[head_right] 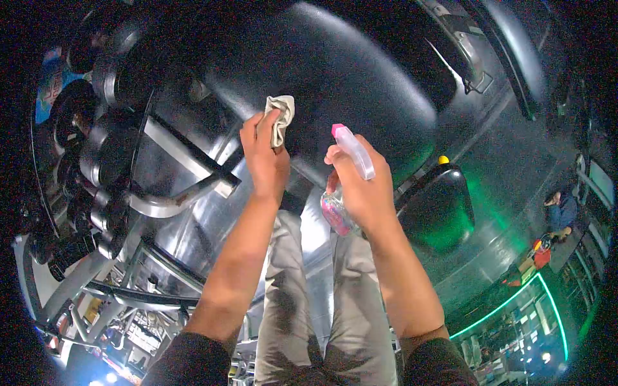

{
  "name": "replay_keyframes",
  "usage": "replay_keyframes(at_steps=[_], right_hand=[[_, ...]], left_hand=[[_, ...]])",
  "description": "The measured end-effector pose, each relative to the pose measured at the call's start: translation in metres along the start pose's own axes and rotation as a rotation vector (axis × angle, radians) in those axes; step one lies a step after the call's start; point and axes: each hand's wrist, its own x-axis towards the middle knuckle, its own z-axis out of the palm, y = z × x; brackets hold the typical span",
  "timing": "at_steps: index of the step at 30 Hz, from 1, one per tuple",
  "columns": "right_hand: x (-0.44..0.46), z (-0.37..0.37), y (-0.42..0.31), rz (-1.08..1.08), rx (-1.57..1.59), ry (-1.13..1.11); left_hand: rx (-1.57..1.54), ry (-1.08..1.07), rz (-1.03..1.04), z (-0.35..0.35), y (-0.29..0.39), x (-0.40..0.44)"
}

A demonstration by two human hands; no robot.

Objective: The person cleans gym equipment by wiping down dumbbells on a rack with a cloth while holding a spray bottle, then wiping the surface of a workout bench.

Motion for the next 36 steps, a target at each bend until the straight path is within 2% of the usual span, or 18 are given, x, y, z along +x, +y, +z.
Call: replay_keyframes(at_steps=[3,5,7,11,13,15,17,21,25,29,31,33,34,35,36], right_hand=[[0.006,0.0,-0.004,0.021,-0.125,-0.056],[0.008,0.01,-0.004,-0.028,-0.1,-0.046],[0.012,0.02,-0.005,-0.058,-0.158,-0.068],[0.022,0.05,-0.003,-0.114,-0.131,-0.06],[0.024,0.065,-0.004,-0.116,-0.084,-0.063],[0.026,0.076,-0.003,-0.088,-0.082,-0.055],[0.027,0.08,-0.001,-0.093,-0.11,-0.059],[0.027,0.084,-0.001,-0.131,-0.154,-0.045],[0.03,0.071,0.0,-0.159,-0.11,-0.048],[0.029,0.055,0.003,-0.078,-0.08,-0.085],[0.028,0.045,0.002,-0.11,-0.156,-0.103],[0.024,0.036,0.007,-0.131,-0.159,-0.107],[0.023,0.032,0.008,-0.149,-0.153,-0.109],[0.023,0.027,0.007,-0.149,-0.151,-0.105],[0.021,0.022,0.005,-0.135,-0.151,-0.116]], left_hand=[[-0.017,0.034,0.013,-0.004,-0.004,-0.011],[-0.157,0.024,-0.107,-0.011,0.0,-0.01],[-0.173,0.017,-0.04,-0.015,-0.011,-0.014],[-0.198,0.004,-0.081,-0.022,-0.031,-0.036],[-0.306,-0.019,-0.342,-0.031,-0.036,-0.049],[-0.365,-0.002,-0.386,-0.035,-0.051,-0.071],[-0.475,-0.009,-0.582,-0.04,-0.063,-0.089],[-0.537,0.0,-0.679,-0.051,-0.074,-0.099],[-0.475,0.04,-0.674,-0.05,-0.093,-0.083],[-0.466,0.123,-0.544,-0.051,-0.094,-0.045],[-0.51,0.312,-0.52,-0.046,-0.091,-0.018],[-0.288,0.327,-0.266,-0.047,-0.086,0.016],[-0.31,0.282,-0.262,-0.051,-0.08,0.037],[-0.177,0.289,-0.109,-0.05,-0.083,0.059],[-0.172,0.302,-0.075,-0.048,-0.081,0.079]])
